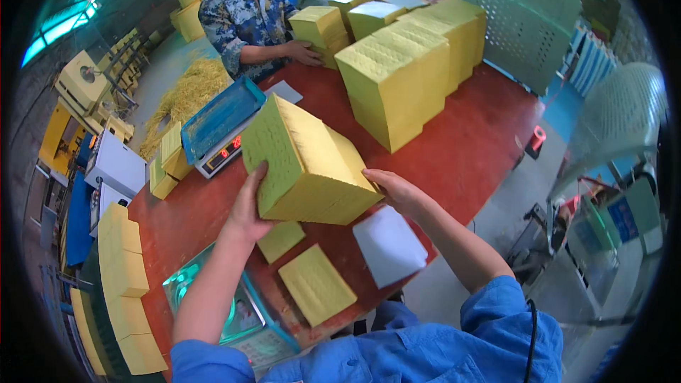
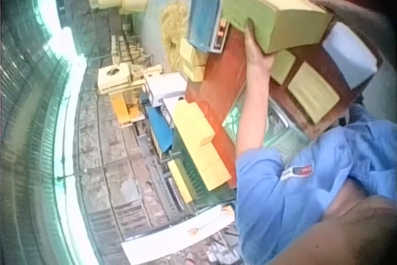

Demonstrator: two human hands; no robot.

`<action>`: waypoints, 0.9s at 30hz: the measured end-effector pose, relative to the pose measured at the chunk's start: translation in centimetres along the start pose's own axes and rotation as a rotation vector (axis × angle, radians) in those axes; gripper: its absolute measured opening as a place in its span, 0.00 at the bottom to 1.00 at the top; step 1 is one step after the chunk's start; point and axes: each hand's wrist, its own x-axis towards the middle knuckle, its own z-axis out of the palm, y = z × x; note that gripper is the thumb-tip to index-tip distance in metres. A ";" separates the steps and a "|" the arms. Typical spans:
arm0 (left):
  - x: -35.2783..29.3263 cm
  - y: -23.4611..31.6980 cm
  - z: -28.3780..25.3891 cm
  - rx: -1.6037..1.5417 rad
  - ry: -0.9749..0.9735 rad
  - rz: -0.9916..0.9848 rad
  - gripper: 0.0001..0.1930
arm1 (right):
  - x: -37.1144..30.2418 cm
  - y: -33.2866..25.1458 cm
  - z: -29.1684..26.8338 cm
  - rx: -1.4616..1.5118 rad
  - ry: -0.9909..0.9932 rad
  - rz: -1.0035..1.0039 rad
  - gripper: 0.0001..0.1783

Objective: The worker is weighing stacks of yellow paper sheets on an electronic scale and moving them from a conveyor belt to a work table.

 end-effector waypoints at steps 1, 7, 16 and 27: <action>2.1 -0.2 0.6 -0.007 0.005 0.004 0.28 | 1.5 -0.6 -1.8 -0.006 -0.005 0.005 0.29; 10.2 0.0 4.4 0.120 0.143 -0.058 0.31 | 5.2 -3.6 -5.6 0.045 0.344 -0.022 0.33; 15.7 -1.6 10.0 0.393 0.183 -0.004 0.39 | -1.9 0.6 -5.3 0.251 0.426 -0.331 0.32; 5.1 -5.8 8.2 0.609 0.216 0.687 0.47 | -9.0 -1.7 7.4 0.149 0.105 -0.504 0.31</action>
